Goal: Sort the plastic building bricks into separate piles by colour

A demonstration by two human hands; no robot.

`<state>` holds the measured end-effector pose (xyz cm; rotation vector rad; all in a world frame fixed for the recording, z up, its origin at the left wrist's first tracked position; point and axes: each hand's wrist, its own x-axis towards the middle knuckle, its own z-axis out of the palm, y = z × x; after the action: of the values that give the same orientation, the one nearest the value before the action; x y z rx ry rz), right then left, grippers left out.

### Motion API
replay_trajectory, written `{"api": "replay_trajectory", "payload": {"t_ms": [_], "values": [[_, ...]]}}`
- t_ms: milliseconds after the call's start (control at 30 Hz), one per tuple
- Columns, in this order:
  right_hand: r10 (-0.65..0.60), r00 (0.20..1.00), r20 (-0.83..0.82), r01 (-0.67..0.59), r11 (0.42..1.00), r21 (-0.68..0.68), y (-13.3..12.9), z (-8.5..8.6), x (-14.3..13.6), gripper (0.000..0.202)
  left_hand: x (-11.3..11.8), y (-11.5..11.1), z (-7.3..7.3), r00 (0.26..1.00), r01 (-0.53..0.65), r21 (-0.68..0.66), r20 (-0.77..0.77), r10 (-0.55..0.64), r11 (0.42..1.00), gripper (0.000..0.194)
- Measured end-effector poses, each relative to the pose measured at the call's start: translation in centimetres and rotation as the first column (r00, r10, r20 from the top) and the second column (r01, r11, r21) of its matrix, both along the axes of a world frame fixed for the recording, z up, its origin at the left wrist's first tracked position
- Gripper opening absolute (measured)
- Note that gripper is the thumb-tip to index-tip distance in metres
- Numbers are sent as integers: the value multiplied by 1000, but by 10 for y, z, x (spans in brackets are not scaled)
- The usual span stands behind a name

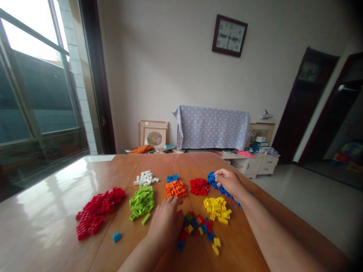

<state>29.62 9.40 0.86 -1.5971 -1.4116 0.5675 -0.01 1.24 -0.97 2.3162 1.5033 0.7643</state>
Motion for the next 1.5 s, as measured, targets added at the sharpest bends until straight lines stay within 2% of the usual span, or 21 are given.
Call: {"api": "replay_trajectory", "payload": {"t_ms": [67, 167, 267, 433, 567, 800, 900, 1100, 1333, 1500], "values": [[165, 986, 2, -165, 986, -3, -19, 8, -15, 21, -2, 1, 1, 1000, -10, -9, -16, 10, 1000, 28], [405, 911, 76, -399, 913, -91, -45, 13, -38, 15, -4, 2, 3, 998, -13, -24, -55, 12, 1000, 27], [507, 838, 201, -481, 861, -167, -65, 7, -59, 10, -7, 4, 2, 995, -24, -51, -101, 19, 998, 26], [528, 722, 448, -455, 849, -267, -84, -7, -80, 7, -16, 7, 0, 989, -75, -97, -138, 61, 992, 24], [501, 654, 567, -434, 862, -261, -89, -9, -86, 7, -23, 2, 9, 987, -23, -142, -161, 0, 990, 23], [497, 648, 577, -426, 865, -267, -89, -12, -87, 9, -26, -10, 22, 961, 40, -219, -260, -97, 975, 16], [497, 643, 582, -425, 865, -268, -89, -12, -87, 9, -24, -14, 24, 949, 37, -243, -294, -109, 969, 14], [497, 632, 595, -430, 863, -265, -90, -9, -91, 15, -20, -17, 26, 931, 21, -205, -354, -94, 979, 12], [513, 595, 619, -494, 841, -222, -89, -14, -93, 10, -17, -18, 25, 925, 90, -211, -344, -160, 973, 19], [463, 635, 619, -449, 873, -193, -87, -18, -92, 18, -17, -19, 25, 931, 96, -211, -327, -162, 973, 20]]}}
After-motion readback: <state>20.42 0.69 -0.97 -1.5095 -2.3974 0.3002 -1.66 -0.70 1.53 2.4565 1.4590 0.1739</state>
